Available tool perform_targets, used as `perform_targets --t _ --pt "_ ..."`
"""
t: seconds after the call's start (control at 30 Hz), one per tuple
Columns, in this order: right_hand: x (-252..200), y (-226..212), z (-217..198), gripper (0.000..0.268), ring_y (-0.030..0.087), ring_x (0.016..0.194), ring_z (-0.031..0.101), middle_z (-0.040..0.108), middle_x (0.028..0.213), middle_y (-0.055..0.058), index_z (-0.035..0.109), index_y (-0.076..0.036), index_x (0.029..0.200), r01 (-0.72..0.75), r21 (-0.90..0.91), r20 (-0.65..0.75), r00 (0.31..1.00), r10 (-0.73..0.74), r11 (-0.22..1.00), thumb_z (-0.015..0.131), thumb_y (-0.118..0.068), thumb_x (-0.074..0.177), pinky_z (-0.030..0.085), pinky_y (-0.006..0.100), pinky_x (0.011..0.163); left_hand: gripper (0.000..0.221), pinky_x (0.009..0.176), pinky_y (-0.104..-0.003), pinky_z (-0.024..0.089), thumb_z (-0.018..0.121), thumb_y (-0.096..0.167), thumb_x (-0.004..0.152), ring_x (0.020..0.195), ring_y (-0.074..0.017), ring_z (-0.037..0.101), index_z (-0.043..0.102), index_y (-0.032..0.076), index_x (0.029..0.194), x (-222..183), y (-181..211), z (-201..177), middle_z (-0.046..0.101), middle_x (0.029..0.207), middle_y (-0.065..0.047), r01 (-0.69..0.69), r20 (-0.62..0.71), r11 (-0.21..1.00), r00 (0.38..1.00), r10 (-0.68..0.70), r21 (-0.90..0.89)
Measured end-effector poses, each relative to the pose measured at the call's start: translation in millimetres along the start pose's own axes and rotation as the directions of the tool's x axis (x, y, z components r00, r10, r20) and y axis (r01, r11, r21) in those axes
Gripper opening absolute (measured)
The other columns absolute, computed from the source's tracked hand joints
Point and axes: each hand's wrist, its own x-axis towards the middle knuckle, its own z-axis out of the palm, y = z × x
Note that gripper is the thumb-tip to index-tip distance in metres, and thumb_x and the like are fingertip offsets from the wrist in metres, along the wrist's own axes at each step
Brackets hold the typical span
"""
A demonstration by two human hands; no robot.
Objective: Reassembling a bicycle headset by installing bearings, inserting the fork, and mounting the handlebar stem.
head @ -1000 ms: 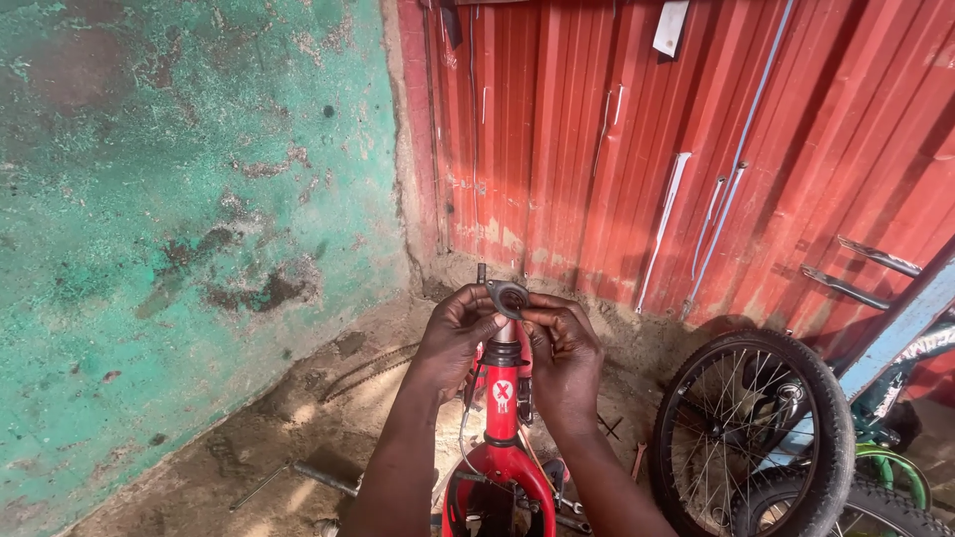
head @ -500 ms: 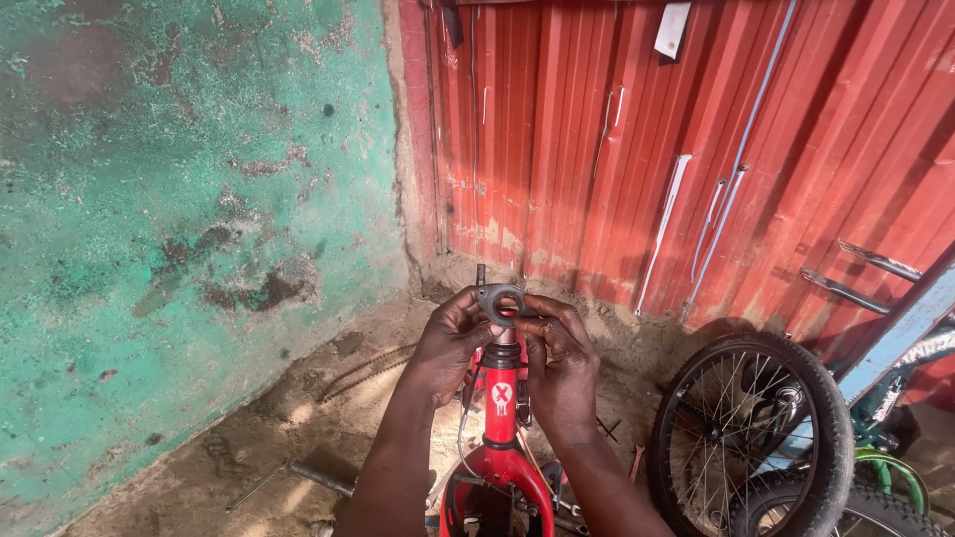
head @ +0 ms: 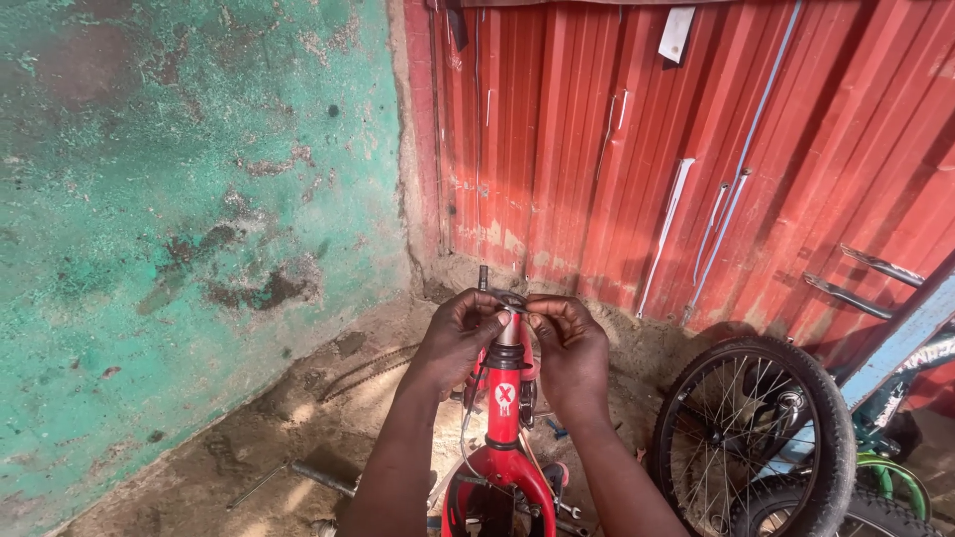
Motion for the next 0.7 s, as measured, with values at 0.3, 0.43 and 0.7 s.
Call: perform_targets --t 0.3,0.43,0.7 --pt "3 -5 -4 0.014 0.014 0.087 0.071 0.076 0.093 0.013 0.071 0.002 0.105 -0.102 -0.043 0.001 0.995 0.102 0.994 0.061 0.007 0.098 0.059 0.032 0.091 0.013 0.078 -0.027 0.059 0.07 0.013 0.098 0.082 -0.0121 0.063 0.075 0.002 0.1 -6 21 9 0.065 0.085 -0.005 0.059 -0.06 0.997 0.996 -0.062 -0.044" --pt "5 -3 -2 0.014 0.015 0.089 0.072 0.076 0.095 0.014 0.071 0.002 0.104 -0.095 -0.029 -0.005 0.996 0.095 0.995 0.061 0.008 0.097 0.059 0.033 0.093 0.016 0.072 -0.027 0.059 0.073 0.018 0.097 0.075 -0.0126 0.064 0.075 0.003 0.093 0 13 15 0.065 0.08 -0.005 0.074 -0.089 0.994 0.993 -0.082 -0.086" --pt "8 5 -2 0.013 0.014 0.091 0.071 0.075 0.095 0.013 0.07 0.001 0.107 -0.115 0.007 -0.045 0.992 0.115 0.993 0.059 0.005 0.1 0.058 0.034 0.095 0.02 0.07 -0.029 0.058 0.083 0.014 0.089 0.078 -0.0166 0.065 0.078 -0.002 0.098 2 16 14 0.066 0.084 -0.011 0.162 -0.006 0.986 0.987 -0.162 -0.03"
